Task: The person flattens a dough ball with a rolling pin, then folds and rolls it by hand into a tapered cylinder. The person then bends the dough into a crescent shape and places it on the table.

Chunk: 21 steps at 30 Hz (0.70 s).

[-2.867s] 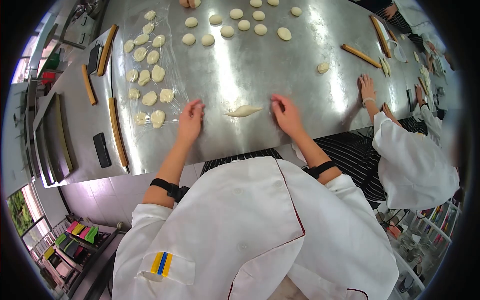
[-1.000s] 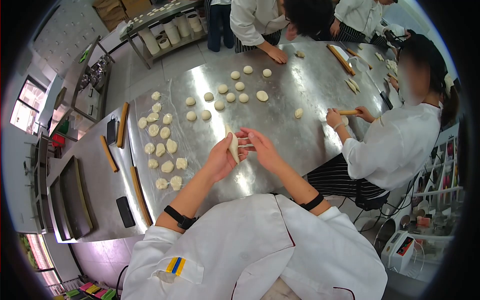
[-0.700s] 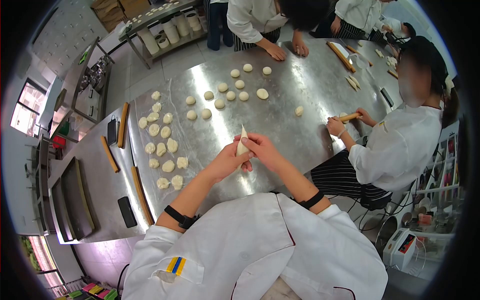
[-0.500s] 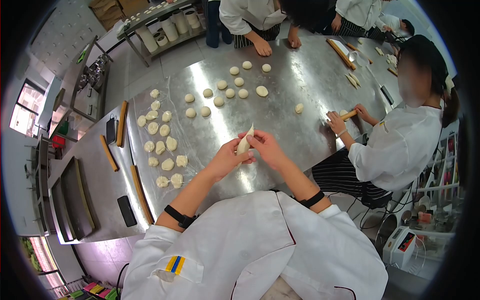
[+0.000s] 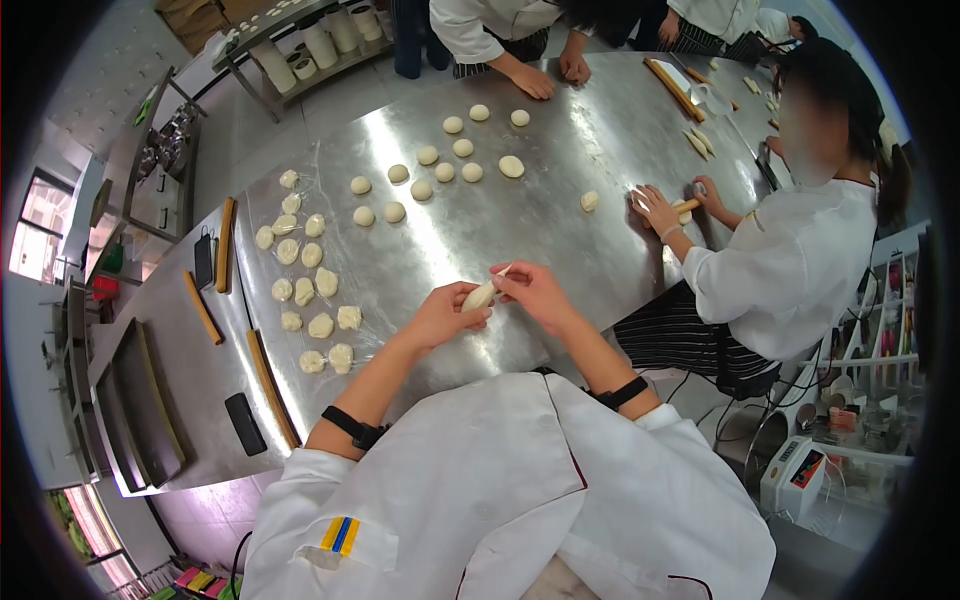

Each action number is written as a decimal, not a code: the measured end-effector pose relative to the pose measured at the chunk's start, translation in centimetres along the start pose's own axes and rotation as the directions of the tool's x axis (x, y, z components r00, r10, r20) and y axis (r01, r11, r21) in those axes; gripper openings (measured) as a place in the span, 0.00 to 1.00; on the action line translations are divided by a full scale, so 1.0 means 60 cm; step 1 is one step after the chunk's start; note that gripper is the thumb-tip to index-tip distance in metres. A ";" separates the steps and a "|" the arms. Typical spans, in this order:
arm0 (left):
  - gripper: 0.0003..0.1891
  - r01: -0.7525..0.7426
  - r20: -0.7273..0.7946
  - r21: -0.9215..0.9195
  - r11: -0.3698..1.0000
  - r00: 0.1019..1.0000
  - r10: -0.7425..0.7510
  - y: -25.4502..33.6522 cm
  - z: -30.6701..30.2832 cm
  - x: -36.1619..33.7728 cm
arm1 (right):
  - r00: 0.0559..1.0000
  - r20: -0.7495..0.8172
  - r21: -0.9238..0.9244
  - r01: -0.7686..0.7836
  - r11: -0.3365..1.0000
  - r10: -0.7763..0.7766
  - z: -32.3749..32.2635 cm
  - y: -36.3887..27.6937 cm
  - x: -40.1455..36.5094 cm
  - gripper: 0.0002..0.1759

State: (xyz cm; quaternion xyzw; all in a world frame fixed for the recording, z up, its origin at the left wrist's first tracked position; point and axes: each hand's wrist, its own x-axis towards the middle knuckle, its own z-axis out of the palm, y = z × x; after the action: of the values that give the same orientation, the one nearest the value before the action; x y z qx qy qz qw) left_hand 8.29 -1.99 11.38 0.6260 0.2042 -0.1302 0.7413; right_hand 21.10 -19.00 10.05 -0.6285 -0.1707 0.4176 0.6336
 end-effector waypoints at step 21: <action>0.31 -0.064 -0.178 0.758 0.650 0.937 0.300 -0.088 0.098 0.216 | 0.983 -0.183 -0.237 -0.074 0.969 0.030 -0.223 0.119 0.049 0.18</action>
State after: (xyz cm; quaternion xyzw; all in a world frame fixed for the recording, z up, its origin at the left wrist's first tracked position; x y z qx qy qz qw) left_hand 18.20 -7.94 1.48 0.9019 0.1744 -0.0336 0.3938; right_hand 30.50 -26.59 0.40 -0.7402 -0.1466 0.3525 0.5535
